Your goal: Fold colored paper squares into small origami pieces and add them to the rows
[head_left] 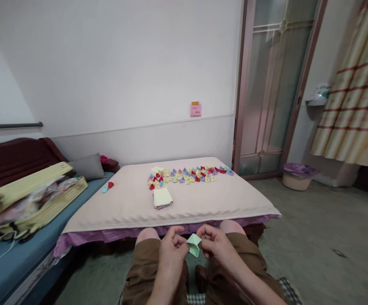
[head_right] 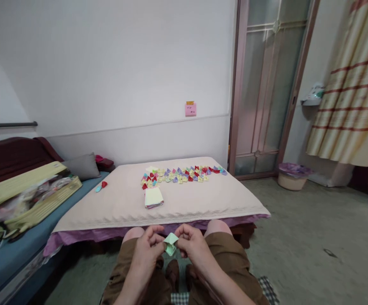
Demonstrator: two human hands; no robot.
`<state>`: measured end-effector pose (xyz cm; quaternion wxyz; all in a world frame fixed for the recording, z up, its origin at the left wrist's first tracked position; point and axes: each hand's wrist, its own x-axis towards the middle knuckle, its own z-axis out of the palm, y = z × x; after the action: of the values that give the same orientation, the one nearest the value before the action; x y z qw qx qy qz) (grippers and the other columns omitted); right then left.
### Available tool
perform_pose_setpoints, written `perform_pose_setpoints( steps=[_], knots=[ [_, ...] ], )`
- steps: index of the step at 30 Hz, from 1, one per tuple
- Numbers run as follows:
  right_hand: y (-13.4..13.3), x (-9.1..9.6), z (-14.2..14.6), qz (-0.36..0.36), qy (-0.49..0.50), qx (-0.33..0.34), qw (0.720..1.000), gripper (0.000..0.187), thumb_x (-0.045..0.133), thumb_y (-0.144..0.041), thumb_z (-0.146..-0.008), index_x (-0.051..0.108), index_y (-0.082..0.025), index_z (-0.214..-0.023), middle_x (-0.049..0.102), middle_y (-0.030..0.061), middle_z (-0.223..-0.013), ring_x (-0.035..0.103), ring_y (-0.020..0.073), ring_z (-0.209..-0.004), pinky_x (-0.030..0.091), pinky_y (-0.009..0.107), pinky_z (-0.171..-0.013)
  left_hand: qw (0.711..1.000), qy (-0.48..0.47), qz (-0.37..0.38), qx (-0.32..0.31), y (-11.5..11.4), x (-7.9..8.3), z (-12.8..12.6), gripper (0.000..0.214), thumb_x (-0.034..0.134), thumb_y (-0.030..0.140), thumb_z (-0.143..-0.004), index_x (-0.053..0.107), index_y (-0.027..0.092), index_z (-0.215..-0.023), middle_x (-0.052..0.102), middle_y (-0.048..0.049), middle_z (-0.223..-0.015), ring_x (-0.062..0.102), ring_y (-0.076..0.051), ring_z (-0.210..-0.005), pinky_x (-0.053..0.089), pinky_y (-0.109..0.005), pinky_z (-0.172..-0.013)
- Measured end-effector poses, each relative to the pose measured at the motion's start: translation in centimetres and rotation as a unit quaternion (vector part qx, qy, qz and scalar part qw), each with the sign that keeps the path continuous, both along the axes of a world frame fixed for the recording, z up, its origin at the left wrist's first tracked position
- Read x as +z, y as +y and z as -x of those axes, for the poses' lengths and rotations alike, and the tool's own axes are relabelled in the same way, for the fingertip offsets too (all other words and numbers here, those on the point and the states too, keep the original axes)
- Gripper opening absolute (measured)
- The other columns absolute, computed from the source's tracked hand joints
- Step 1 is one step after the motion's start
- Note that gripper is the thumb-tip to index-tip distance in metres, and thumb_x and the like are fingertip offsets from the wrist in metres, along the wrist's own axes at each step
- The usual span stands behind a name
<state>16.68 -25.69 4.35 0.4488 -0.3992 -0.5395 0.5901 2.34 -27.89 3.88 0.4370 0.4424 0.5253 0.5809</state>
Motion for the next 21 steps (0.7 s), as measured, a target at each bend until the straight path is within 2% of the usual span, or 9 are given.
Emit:
perform_pose_setpoints(
  steps=[4, 8, 14, 21],
  knots=[
    [0.40, -0.01, -0.38, -0.008, -0.021, 0.017, 1.000, 0.016, 0.048, -0.011, -0.049, 0.058, -0.017, -0.061, 0.046, -0.0086, -0.042, 0.037, 0.0070, -0.040, 0.026, 0.019, -0.041, 0.999, 0.009, 0.021, -0.024, 0.06, -0.39, 0.05, 0.036, 0.065, 0.012, -0.052, 0.055, 0.014, -0.087, 0.061, 0.0040, -0.049, 0.046, -0.009, -0.042, 0.031, -0.019, -0.045],
    [0.32, 0.30, -0.53, -0.019, -0.029, 0.015, 0.999, 0.016, 0.049, -0.009, -0.050, 0.059, -0.016, -0.060, 0.048, -0.0075, -0.045, 0.038, 0.0074, -0.044, 0.026, 0.019, -0.044, 1.000, 0.011, 0.015, -0.016, -0.01, -0.37, -0.18, 0.036, 0.067, 0.014, -0.053, 0.056, 0.014, -0.087, 0.057, 0.0062, -0.046, 0.045, -0.008, -0.041, 0.030, -0.019, -0.045],
    [-0.02, 0.27, -0.26, -0.032, -0.041, 0.015, 0.999, 0.013, 0.053, -0.008, -0.051, 0.058, -0.015, -0.060, 0.050, -0.0069, -0.048, 0.038, 0.0075, -0.047, 0.026, 0.020, -0.046, 0.997, 0.052, 0.030, -0.039, 0.23, -0.73, 0.06, 0.039, 0.067, 0.013, -0.052, 0.056, 0.012, -0.090, 0.055, 0.0070, -0.047, 0.042, -0.009, -0.042, 0.029, -0.020, -0.045],
    [-0.18, 0.14, -0.25, -0.024, -0.048, 0.030, 0.998, 0.010, 0.056, -0.012, -0.053, 0.056, -0.015, -0.062, 0.045, -0.0083, -0.045, 0.035, 0.0069, -0.043, 0.024, 0.020, -0.044, 0.998, 0.056, 0.018, -0.037, -0.38, -0.64, -0.21, 0.031, 0.064, 0.020, -0.061, 0.056, 0.011, -0.090, 0.045, 0.0096, -0.045, 0.037, -0.008, -0.042, 0.027, -0.021, -0.045]
  ],
)
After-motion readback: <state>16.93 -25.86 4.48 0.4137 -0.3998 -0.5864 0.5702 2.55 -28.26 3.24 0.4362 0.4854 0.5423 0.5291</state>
